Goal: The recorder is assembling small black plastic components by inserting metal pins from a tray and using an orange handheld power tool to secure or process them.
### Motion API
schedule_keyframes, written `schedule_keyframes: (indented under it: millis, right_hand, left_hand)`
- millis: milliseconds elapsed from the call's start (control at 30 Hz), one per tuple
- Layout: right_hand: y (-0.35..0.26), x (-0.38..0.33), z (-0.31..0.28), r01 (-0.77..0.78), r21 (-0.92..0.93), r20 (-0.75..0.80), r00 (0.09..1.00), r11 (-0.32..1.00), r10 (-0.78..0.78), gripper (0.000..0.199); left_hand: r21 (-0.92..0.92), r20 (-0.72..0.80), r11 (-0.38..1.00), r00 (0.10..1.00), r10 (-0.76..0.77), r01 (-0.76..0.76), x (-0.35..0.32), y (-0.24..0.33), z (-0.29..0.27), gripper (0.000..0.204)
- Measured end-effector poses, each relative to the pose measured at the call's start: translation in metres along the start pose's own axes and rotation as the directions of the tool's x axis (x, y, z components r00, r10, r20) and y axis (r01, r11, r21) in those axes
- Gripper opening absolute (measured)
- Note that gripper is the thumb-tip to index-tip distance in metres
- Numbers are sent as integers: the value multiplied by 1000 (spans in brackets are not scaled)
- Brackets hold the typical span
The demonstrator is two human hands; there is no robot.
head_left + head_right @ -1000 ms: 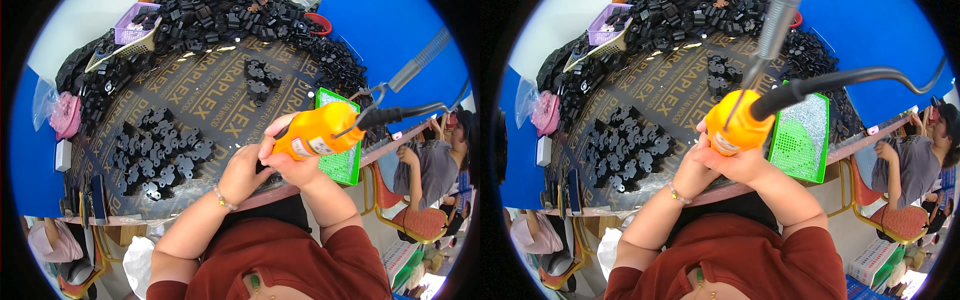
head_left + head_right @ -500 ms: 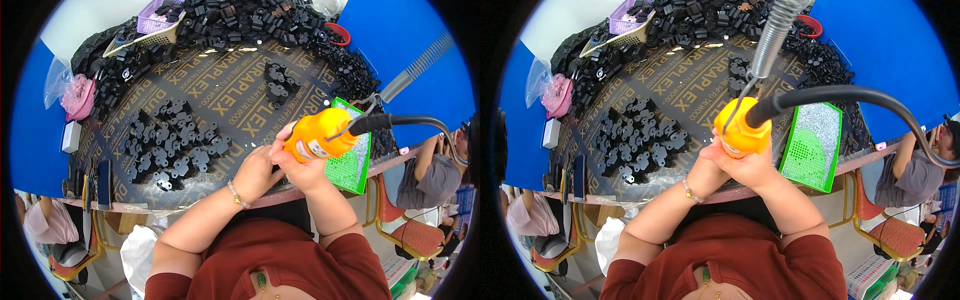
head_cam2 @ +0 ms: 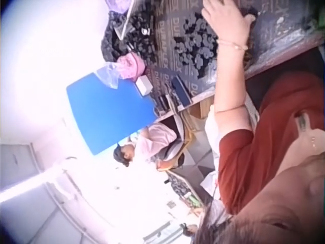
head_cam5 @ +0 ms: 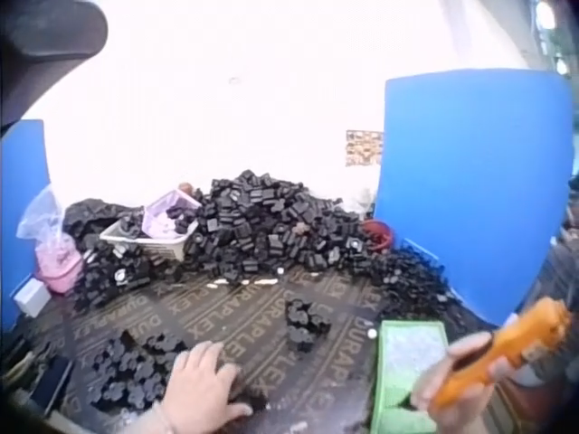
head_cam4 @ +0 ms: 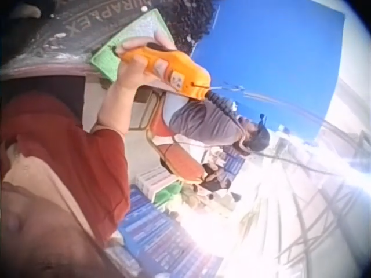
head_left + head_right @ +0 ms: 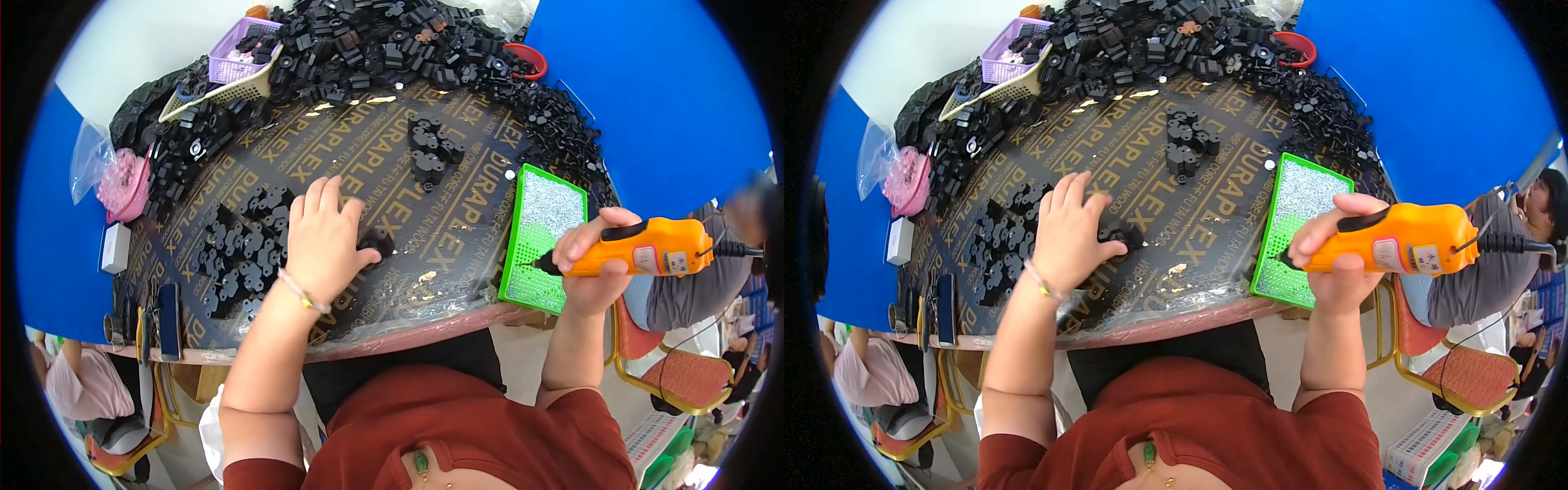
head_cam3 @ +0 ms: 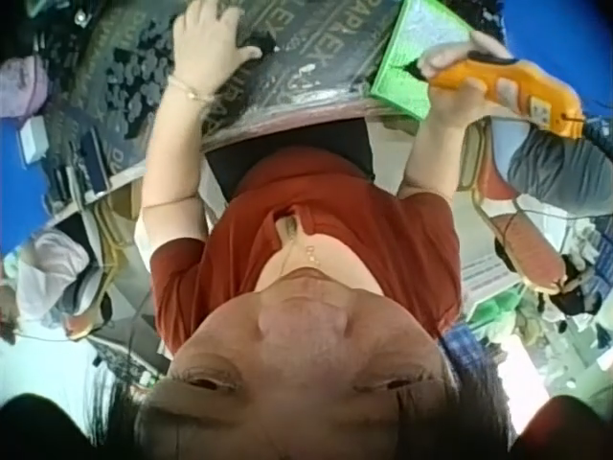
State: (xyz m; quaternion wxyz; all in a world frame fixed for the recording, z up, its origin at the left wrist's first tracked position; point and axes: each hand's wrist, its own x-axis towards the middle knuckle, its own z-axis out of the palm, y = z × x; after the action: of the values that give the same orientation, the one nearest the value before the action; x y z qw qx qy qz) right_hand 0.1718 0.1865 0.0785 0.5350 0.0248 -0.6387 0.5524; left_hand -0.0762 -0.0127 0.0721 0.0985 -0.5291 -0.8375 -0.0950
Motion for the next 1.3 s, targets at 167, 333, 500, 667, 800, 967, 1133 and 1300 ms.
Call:
schedule_keyframes:
  millis: [167,333,500,667,800,967,1133,1300]
  right_hand:
    - [-11,-9,-24,16,-84,-84,996,996,-23,64]
    - [-7,-11,-18,-46,52,-118,992,998,52,65]
    - [-6,-7,-34,-14,-35,-163,987,999,8,60]
    - [-1,-7,-61,-99,-103,-234,970,990,73,39]
    - [7,-7,-58,-152,-148,-196,973,977,121,51]
    - [9,-8,-50,-158,-146,-161,978,977,134,52]
    - [2,-14,-55,-157,-159,-183,975,975,127,52]
    - [0,-17,-50,-138,-150,-165,980,979,113,52]
  left_hand:
    - [-212,155,976,984,90,-55,85,17,7,90]
    - [-254,52,966,998,-26,39,177,32,94,88]
    - [-199,258,980,965,48,5,180,35,117,72]
    - [-250,192,941,940,281,-230,114,56,97,66]
    - [-222,179,925,919,350,-309,67,68,78,69]
    - [-202,-58,933,955,291,-297,26,71,36,63]
    - [-361,8,887,950,311,-288,-24,72,15,27]
    - [-286,-16,895,936,353,-342,-55,81,40,13]
